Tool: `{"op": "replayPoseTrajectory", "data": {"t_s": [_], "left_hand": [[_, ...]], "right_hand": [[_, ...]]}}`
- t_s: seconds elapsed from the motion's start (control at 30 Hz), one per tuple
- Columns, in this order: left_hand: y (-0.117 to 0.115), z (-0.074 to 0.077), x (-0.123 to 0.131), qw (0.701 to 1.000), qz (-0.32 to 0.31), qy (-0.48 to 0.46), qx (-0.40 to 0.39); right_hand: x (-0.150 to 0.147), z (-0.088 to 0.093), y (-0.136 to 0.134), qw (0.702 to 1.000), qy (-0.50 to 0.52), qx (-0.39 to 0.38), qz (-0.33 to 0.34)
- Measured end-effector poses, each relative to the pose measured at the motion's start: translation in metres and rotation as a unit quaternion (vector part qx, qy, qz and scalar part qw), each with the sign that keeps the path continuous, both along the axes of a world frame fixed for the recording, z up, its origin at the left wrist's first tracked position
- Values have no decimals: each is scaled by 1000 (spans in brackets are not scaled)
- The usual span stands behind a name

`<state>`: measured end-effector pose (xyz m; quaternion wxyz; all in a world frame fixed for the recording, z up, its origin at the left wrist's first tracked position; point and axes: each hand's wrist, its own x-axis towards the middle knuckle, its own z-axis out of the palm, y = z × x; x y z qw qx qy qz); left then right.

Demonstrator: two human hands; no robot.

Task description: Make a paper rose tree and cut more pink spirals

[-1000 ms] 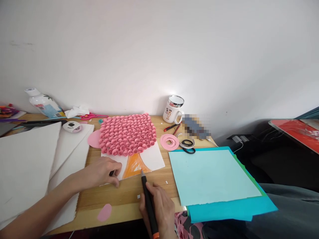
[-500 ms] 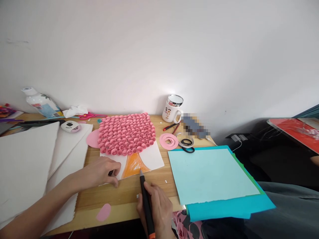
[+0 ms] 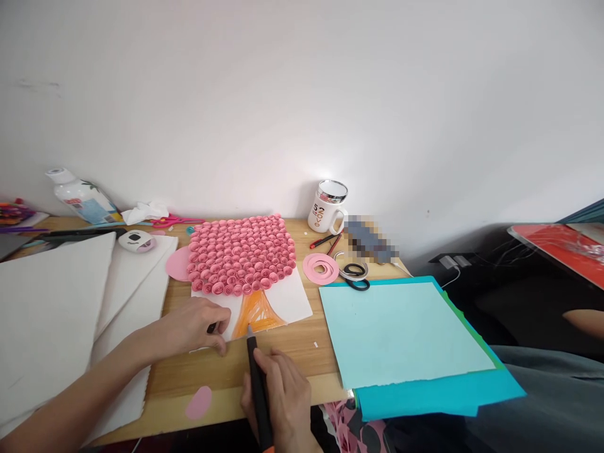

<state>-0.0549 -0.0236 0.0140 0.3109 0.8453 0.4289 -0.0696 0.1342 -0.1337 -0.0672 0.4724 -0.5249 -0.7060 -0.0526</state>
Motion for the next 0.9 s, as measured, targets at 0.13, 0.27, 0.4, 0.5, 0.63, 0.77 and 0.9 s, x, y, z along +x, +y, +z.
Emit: {"op": "replayPoseTrajectory", "data": {"t_s": [0.13,0.27,0.4,0.5,0.63,0.77,0.9], "left_hand": [[0,-2,-1,1000,0,2,10],[-1,-2,-1,1000,3,9,8],[0,-4,-2,1000,2,-5,10],[0,-6,-3,1000,2,-4,11],[0,-6,-4,1000,1,-7,12],[-1,-6,-4,1000,3,-13,9],[0,-8,-4,1000,4,-7,14]], "right_hand": [[7,1,1,999,6,-18,-32],[4,1,2,1000,3,-6,-21],[2,6,2,1000,-15,-5,-7],[7,9,2,999,-4,-30,-20],[1,5,3,1000,11,-17,-18],[5,6,3,1000,-5,-17,-14],[14,12,3,998,-17,-62,-12]]}}
